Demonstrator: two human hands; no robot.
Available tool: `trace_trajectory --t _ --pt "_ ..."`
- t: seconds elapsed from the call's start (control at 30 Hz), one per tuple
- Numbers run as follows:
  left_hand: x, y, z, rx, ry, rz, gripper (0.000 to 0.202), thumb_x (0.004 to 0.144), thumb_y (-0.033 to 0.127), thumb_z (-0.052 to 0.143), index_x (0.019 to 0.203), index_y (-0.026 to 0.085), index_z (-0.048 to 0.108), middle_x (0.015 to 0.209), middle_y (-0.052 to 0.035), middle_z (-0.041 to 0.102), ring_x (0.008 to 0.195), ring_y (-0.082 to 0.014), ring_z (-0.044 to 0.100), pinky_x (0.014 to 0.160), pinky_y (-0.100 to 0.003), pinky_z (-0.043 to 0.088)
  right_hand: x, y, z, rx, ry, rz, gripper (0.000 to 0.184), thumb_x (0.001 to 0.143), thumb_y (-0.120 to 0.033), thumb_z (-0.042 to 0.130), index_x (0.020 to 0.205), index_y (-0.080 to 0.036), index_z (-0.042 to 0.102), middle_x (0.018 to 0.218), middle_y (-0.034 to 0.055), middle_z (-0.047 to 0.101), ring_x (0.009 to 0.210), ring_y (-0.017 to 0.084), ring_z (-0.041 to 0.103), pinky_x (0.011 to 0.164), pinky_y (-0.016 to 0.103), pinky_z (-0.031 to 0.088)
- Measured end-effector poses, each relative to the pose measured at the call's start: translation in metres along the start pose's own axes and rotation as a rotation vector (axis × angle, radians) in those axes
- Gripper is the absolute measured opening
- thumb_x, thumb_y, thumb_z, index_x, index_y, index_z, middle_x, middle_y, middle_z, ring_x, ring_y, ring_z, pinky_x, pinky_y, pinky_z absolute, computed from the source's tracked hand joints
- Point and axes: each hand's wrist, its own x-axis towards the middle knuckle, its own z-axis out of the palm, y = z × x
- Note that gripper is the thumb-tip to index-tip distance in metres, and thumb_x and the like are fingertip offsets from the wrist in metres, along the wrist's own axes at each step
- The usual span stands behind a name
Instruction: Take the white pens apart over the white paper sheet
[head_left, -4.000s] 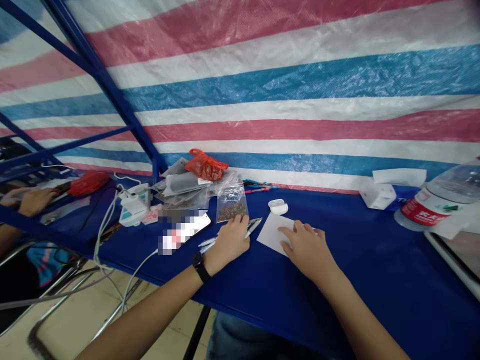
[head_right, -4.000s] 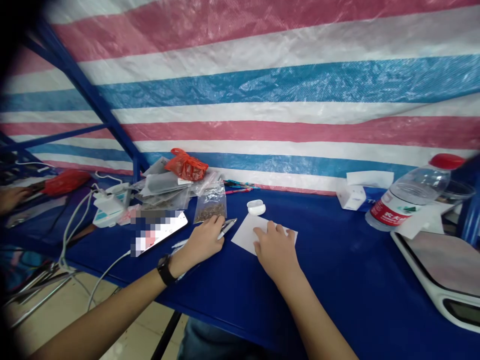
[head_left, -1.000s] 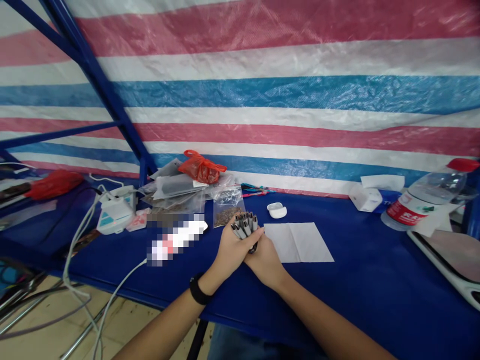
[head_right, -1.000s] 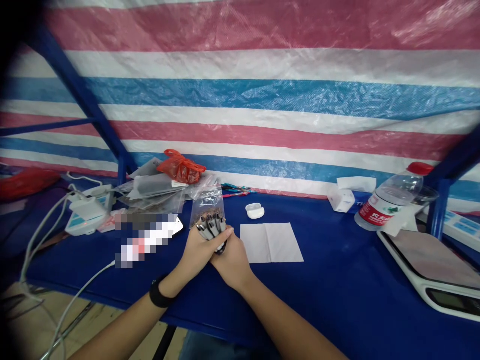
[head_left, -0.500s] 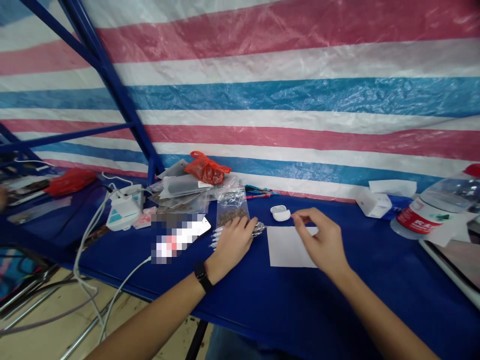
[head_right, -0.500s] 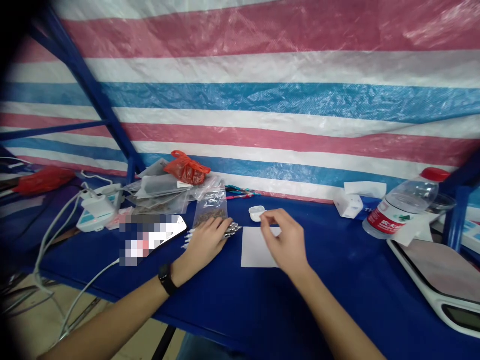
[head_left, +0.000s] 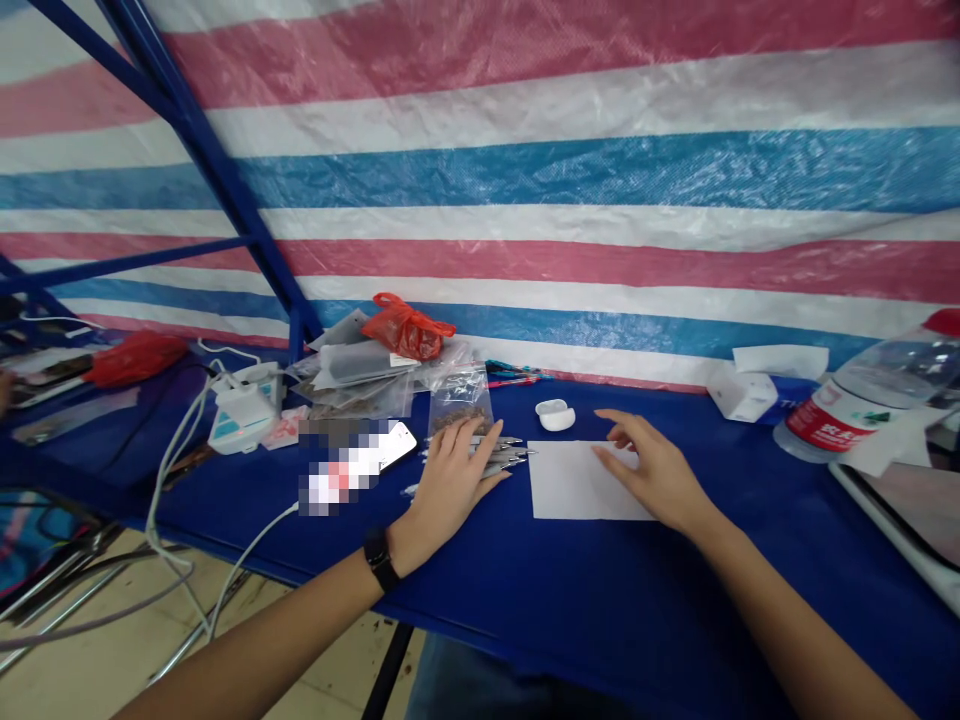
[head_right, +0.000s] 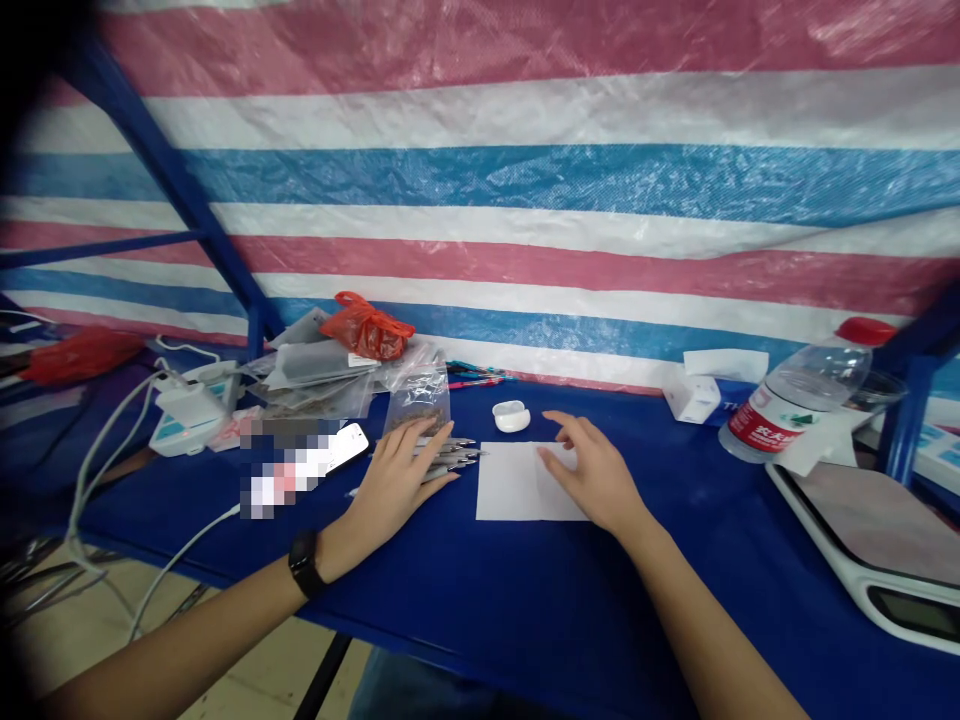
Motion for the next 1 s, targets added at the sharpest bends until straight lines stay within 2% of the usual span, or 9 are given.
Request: trace_trajectory --t 0.1,0.2,0.37,0.5,0.6,0.73,0.83,0.93,1.0 --pt "-0.008 0.001 -0.014 0.07 0.01 0.022 0.035 0.097 0.04 0.063 0.123 0.017 0.066 0.118 -0.0172 0.067 0.112 -0.0328 0.062 0.093 -0.045 0.051 -0.004 -0.004 0.001 -0.156 -0.239 -0.019 0.057 0.089 -0.05 0.06 0.143 -0.034 0.054 0.115 0.0088 0.068 0.112 0.031 0.064 0.095 0.05 0.051" --pt "-0.022 0.002 -0.029 0.108 -0.002 0.055 0.021 0.097 0.032 0.063 0.109 0.017 0.07 0.108 -0.0156 0.069 0.104 -0.0317 0.063 0.088 -0.044 0.05 -0.008 -0.008 -0.001 -0.319 -0.354 0.004 0.045 0.09 -0.049 0.061 0.133 -0.039 0.063 0.125 0.0084 0.065 0.122 0.034 0.059 0.101 0.055 0.046" --pt "-0.044 -0.004 -0.045 0.08 -0.07 0.008 0.017 0.096 0.017 0.055 0.102 0.02 0.07 0.102 -0.0102 0.07 0.098 -0.0273 0.063 0.082 -0.039 0.046 -0.01 -0.005 -0.003 -0.391 -0.346 0.031 0.037 0.09 -0.049 0.061 0.125 -0.039 0.07 0.126 0.0089 0.064 0.122 0.035 0.059 0.1 0.058 0.045" --pt "-0.045 -0.01 -0.047 0.021 -0.126 -0.04 0.015 0.091 0.013 0.055 0.088 0.02 0.068 0.092 -0.0073 0.069 0.087 -0.0256 0.06 0.072 -0.037 0.042 -0.011 0.0 0.002 -0.402 -0.301 0.011 0.036 0.09 -0.051 0.061 0.123 -0.04 0.07 0.123 0.0086 0.064 0.119 0.035 0.059 0.098 0.057 0.046" --pt "-0.038 -0.007 -0.048 -0.008 -0.163 -0.034 0.014 0.087 0.01 0.057 0.083 0.019 0.065 0.085 -0.006 0.068 0.084 -0.0257 0.06 0.071 -0.037 0.041 -0.012 -0.003 0.007 -0.411 -0.273 0.006 0.035 0.091 -0.049 0.06 0.123 -0.039 0.07 0.121 0.009 0.064 0.117 0.034 0.06 0.099 0.056 0.046" --pt "-0.023 0.011 -0.054 -0.137 -0.155 -0.024 0.014 0.093 0.012 0.051 0.088 0.019 0.062 0.085 -0.0048 0.069 0.082 -0.0247 0.064 0.071 -0.036 0.043 -0.013 -0.011 0.01 -0.396 -0.288 0.0 0.037 0.092 -0.044 0.061 0.127 -0.035 0.067 0.12 0.01 0.065 0.116 0.032 0.06 0.102 0.057 0.043" --pt "-0.003 0.03 -0.052 -0.386 -0.149 -0.113 0.015 0.097 0.017 0.044 0.094 0.02 0.058 0.09 -0.0049 0.067 0.081 -0.0222 0.065 0.071 -0.033 0.047 -0.015 -0.015 0.009 -0.399 -0.294 0.001 0.036 0.092 -0.044 0.061 0.126 -0.035 0.068 0.121 0.0099 0.065 0.116 0.033 0.06 0.103 0.06 0.04" --pt "0.026 0.045 -0.039 -0.682 -0.182 -0.241 0.011 0.099 0.024 0.041 0.097 0.021 0.052 0.093 -0.0044 0.065 0.074 -0.0196 0.064 0.065 -0.031 0.047 -0.016 -0.014 0.005 -0.42 -0.28 0.027 0.039 0.09 -0.05 0.063 0.126 -0.036 0.068 0.121 0.0108 0.065 0.116 0.035 0.059 0.103 0.066 0.037" --pt "0.044 0.053 -0.028 -0.916 -0.203 -0.284 0.011 0.1 0.029 0.04 0.095 0.022 0.047 0.079 0.0005 0.06 0.063 -0.0171 0.059 0.059 -0.029 0.043 -0.015 -0.012 0.0 -0.386 -0.251 0.051 0.043 0.088 -0.055 0.063 0.128 -0.038 0.067 0.118 0.0102 0.066 0.114 0.035 0.059 0.103 0.067 0.037"
